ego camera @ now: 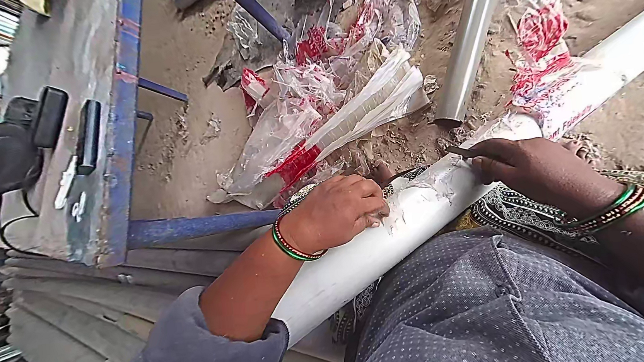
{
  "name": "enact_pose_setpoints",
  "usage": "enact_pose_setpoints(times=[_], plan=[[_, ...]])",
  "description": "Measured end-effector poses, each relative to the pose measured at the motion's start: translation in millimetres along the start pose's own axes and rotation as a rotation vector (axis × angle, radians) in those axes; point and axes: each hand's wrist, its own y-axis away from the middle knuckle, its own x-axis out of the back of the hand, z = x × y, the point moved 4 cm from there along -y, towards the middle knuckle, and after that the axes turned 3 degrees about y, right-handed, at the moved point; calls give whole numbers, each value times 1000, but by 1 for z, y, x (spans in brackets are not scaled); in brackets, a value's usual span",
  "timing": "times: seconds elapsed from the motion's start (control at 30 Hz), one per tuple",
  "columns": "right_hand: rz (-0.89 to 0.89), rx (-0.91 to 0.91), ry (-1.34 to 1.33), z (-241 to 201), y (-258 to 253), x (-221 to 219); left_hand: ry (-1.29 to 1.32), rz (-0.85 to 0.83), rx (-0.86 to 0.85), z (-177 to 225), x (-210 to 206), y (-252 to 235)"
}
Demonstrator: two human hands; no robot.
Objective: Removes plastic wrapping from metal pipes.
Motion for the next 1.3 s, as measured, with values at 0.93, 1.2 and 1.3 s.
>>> enact_pose_setpoints(times=[0.93,1.2,1.3], plan=[[-11,-13,-13,2,-3,-1,111,15,-26,3,1,-4],[6,-10,-23,3,-4,-1,45,42,-85,6,-10,-10],[19,-1,-17,3,-3,-2,-2,127,-119,8,-16,-10]])
